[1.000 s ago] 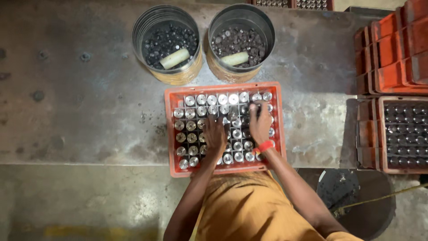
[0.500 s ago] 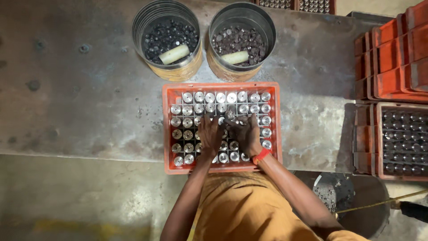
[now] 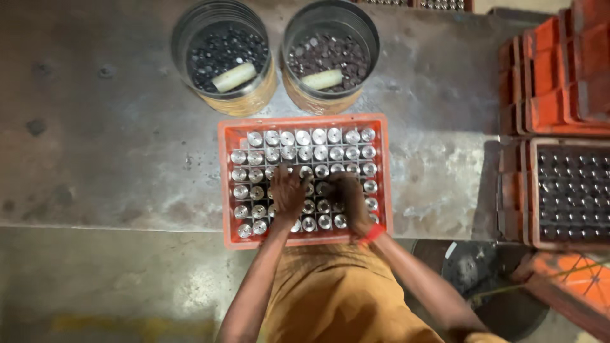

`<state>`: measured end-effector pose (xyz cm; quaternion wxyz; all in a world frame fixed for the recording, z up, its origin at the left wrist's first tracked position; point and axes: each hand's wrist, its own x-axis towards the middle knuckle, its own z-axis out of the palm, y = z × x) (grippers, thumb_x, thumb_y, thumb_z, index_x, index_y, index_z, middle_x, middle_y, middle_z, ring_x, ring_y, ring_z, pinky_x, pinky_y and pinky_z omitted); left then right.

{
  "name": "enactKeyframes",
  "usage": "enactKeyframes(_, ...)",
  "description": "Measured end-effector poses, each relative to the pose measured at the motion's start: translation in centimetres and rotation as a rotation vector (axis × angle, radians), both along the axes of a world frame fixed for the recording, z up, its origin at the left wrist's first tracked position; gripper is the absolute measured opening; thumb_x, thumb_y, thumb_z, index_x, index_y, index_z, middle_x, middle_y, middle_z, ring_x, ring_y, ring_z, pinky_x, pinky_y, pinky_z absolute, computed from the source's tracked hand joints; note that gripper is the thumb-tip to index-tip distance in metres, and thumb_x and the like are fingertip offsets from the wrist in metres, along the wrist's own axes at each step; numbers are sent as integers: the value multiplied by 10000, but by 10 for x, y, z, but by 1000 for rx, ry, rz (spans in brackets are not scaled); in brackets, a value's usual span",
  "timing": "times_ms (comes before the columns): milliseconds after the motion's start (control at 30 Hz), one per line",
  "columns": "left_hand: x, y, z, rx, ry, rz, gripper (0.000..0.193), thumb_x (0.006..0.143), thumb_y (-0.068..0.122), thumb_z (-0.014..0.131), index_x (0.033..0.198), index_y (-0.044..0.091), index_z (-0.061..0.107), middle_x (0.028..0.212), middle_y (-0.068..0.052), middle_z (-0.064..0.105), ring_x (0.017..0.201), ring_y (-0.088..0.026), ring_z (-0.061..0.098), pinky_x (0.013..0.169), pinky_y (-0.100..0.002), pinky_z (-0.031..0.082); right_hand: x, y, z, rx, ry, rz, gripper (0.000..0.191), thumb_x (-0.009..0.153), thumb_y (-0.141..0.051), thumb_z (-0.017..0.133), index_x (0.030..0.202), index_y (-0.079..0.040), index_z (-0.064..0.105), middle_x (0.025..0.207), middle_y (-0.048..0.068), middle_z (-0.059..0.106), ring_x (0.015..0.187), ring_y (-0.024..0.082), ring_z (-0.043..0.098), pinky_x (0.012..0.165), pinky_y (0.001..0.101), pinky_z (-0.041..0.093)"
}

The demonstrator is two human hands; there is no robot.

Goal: The person picks small cylindrical metal parts from buckets and places them one at a time into the compartments of a red grid tray on the workbench, filling the tray cells. They occasionally reach into the buckets to grab more parts and reposition the tray while continuing to fill it.

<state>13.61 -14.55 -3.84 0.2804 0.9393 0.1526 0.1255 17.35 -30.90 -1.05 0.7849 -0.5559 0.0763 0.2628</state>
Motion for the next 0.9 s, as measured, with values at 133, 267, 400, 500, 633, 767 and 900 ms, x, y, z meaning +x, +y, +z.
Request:
enactKeyframes(133, -7, 3, -13, 145, -40, -6, 331, 850, 179, 720, 1164, 76, 717, 1095, -143, 610, 1019, -319, 566, 829, -456, 472, 22, 9, -9, -814, -921, 169, 305, 970, -351, 700, 1146, -125, 595, 831, 104, 715, 706, 282, 703, 606, 429, 535)
enactKeyframes(267, 3, 3, -13, 156, -216, 7, 245, 989, 205, 739, 1184, 56, 738, 1119, -115, 637, 1046, -282, 571, 828, -428, 460, 30, 28, -8, -1029, -827, 354, 343, 909, -315, 753, 1171, -148, 608, 809, 135, 720, 712, 351, 687, 614, 486, 510)
enactKeyframes(400, 6, 17, 11, 23, -205, -122, 328, 868, 311, 824, 1020, 26, 759, 1000, -143, 647, 941, -310, 570, 776, -452, 456, 37, 12, 1, -920, -1061, 283, 283, 889, -295, 781, 1091, -158, 638, 869, 106, 744, 791, 296, 708, 640, 420, 539)
enactKeyframes(500, -8, 35, 34, -195, -396, -117, 330, 867, 366, 798, 957, 50, 762, 977, -113, 664, 971, -279, 592, 822, -412, 469, 54, -29, 18, -548, -919, -142, 210, 933, -189, 783, 1068, -102, 648, 986, 88, 689, 904, 204, 665, 782, 338, 557)
enactKeyframes(633, -18, 32, 29, -1152, -210, 199, 446, 979, 508, 619, 945, 78, 729, 883, -43, 662, 861, -199, 599, 748, -332, 467, 59, -43, 20, -593, -717, -205, 136, 1045, -175, 711, 1123, -68, 680, 1010, 36, 731, 899, 157, 656, 844, 311, 535)
enactKeyframes(767, -31, 21, -6, -1163, 135, 223, 494, 1027, 538, 538, 932, 63, 637, 744, 15, 525, 678, -120, 473, 577, -320, 355, 16, -13, -5, -865, -1055, 181, 395, 829, -229, 815, 1179, -96, 688, 1059, 108, 708, 973, 285, 656, 827, 399, 528)
enactKeyframes(900, -54, 26, -23, -1130, 130, 151, 446, 999, 538, 520, 992, 111, 648, 670, 64, 478, 548, -63, 417, 470, -299, 307, 5, 9, -19, -917, -1155, 445, 472, 828, -207, 815, 1258, -83, 668, 1040, 127, 686, 915, 317, 618, 777, 438, 502)
